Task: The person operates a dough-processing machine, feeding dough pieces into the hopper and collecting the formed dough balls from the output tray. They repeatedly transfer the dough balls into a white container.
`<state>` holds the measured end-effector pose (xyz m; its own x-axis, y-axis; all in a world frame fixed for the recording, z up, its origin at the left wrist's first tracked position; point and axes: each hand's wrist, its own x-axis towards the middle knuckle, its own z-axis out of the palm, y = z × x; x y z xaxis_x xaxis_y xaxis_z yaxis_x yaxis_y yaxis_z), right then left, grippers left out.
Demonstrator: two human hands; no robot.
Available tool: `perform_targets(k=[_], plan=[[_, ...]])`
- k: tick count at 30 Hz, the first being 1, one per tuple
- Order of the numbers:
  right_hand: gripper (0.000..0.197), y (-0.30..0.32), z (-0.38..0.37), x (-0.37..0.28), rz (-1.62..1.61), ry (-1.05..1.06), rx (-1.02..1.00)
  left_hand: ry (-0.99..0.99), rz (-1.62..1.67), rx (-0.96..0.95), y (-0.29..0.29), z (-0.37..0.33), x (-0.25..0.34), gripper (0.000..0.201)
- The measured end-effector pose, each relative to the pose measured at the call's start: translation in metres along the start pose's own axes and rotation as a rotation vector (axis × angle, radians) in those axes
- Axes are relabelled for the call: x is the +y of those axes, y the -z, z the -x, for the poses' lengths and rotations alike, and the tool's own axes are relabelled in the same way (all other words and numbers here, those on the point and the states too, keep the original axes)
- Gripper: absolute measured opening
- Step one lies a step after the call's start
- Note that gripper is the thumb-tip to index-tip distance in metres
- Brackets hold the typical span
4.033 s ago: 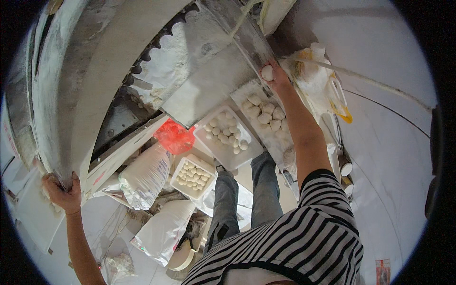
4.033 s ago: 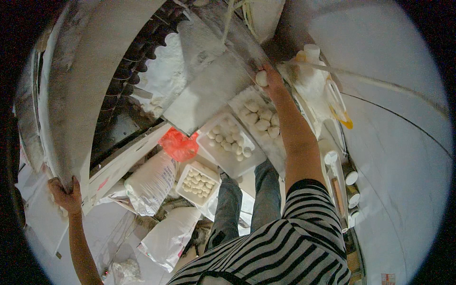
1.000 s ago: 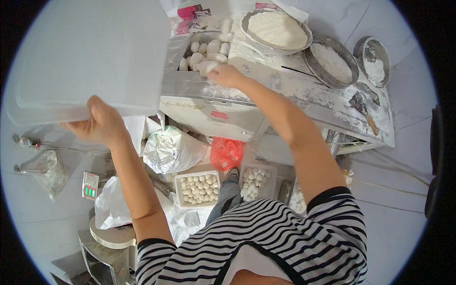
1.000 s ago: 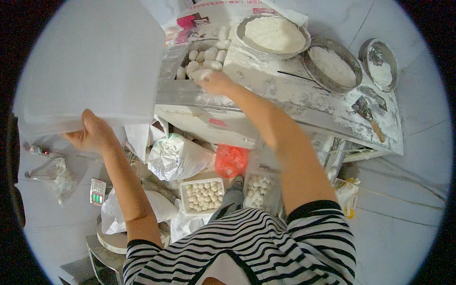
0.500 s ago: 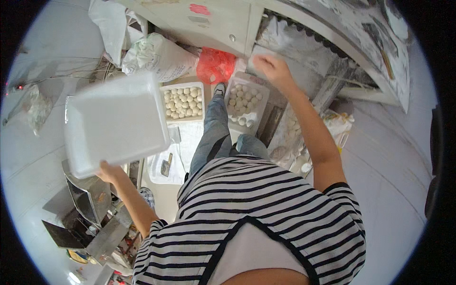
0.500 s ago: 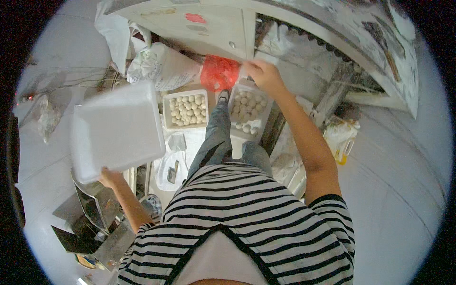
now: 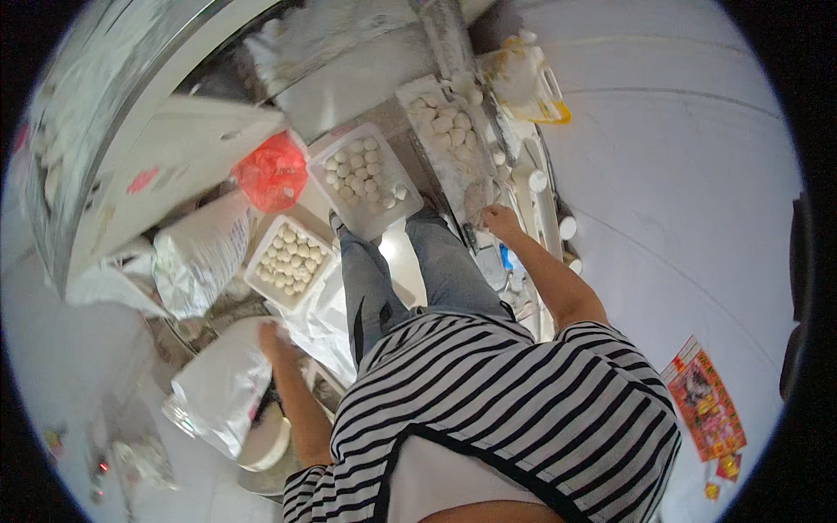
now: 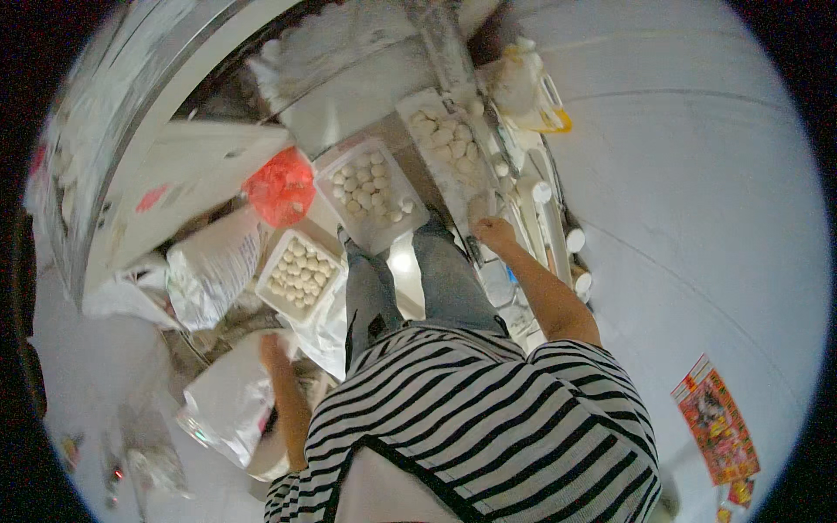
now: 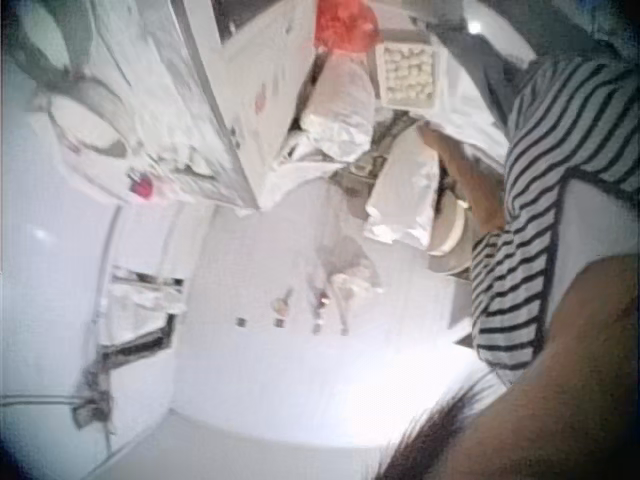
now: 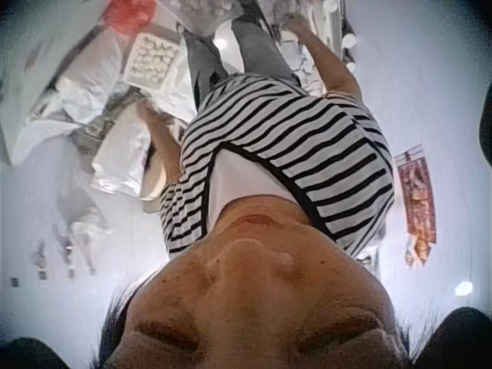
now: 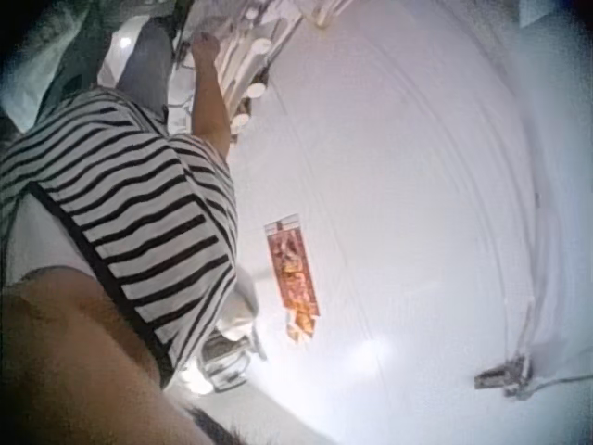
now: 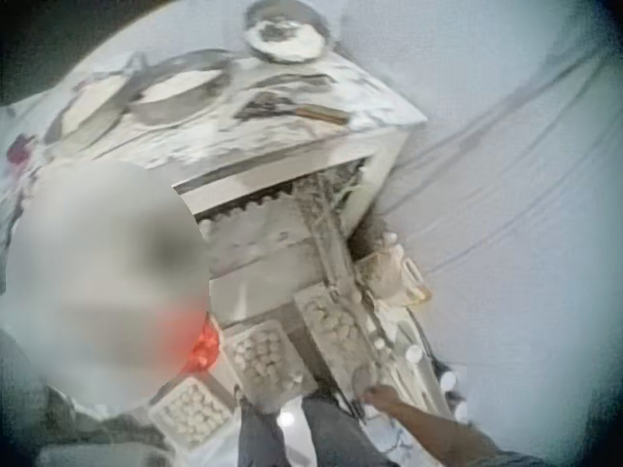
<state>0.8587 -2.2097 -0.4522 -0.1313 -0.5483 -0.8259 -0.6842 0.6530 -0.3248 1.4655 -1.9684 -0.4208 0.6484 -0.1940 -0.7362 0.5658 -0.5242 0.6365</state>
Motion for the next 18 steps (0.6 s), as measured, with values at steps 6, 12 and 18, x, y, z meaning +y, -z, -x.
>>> perform_targets(k=[6, 12, 18], plan=[[0.048, -0.001, -0.051, 0.048, -0.091, -0.103, 0.526, -1.629, -0.958, 0.155, -0.266, 0.026, 0.350, 0.045], [0.054, 0.003, -0.121, 0.092, -0.074, -0.554, 0.436, -2.022, -1.603, 0.133, -0.442, 0.096, 0.478, 0.063], [0.067, -0.014, -0.220, 0.141, 0.775, -0.060, 0.055, -2.087, -1.607, 0.415, -0.445, 0.083, 0.498, 0.067]])
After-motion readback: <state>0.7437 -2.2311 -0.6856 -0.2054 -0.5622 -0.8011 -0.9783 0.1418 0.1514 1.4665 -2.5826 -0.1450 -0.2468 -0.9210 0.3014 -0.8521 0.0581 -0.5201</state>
